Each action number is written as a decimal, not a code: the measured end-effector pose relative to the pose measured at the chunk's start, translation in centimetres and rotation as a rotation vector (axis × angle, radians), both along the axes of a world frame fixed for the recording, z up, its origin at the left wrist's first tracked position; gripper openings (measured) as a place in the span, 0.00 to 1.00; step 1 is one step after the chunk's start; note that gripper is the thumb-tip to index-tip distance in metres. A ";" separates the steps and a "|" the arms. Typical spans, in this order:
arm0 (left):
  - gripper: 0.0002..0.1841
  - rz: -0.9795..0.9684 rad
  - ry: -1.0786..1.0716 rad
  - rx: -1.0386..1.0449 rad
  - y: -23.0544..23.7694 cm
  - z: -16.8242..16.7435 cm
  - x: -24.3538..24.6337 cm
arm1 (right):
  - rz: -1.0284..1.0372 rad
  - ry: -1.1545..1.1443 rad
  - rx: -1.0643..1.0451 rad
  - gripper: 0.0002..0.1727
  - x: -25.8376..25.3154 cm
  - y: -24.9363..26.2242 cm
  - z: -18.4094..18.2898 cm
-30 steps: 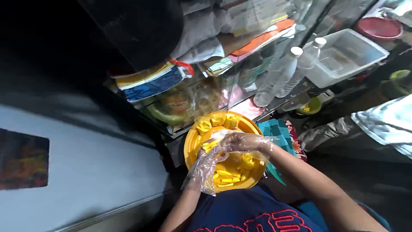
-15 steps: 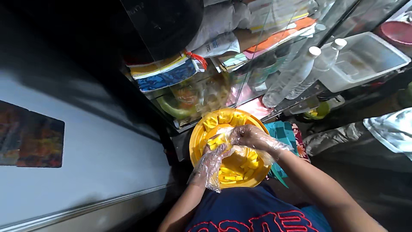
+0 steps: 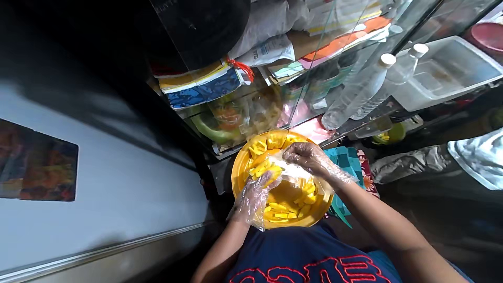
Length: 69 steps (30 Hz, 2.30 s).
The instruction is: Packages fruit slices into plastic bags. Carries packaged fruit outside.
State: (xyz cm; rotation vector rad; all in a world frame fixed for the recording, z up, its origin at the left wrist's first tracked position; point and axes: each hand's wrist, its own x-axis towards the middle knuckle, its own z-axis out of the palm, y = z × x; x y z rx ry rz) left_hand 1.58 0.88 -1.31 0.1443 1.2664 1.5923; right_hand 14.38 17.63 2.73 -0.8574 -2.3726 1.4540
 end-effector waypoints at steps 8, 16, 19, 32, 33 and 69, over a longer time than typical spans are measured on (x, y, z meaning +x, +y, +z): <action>0.22 0.015 -0.059 0.016 0.6 0.2 0.0 | 0.137 -0.224 0.003 0.38 -0.8 -0.4 0.1; 0.19 -0.127 0.211 -0.101 -1.1 2.0 -1.4 | 0.221 0.115 -0.117 0.03 -0.5 0.4 -0.7; 0.18 -0.240 0.229 0.114 -1.2 2.9 -4.2 | 0.246 0.158 -0.047 0.04 -1.7 1.1 1.8; 0.30 -0.393 0.971 -0.562 0.6 2.7 -7.7 | 0.164 0.032 0.300 0.09 -6.5 1.5 2.9; 0.32 -0.358 0.953 -0.570 0.6 1.9 -7.7 | 0.161 -0.043 0.297 0.09 -6.2 1.5 1.1; 0.40 -0.260 1.348 -0.565 2.1 -3.1 -6.4 | 0.011 -0.544 0.259 0.15 -0.2 -1.8 -8.0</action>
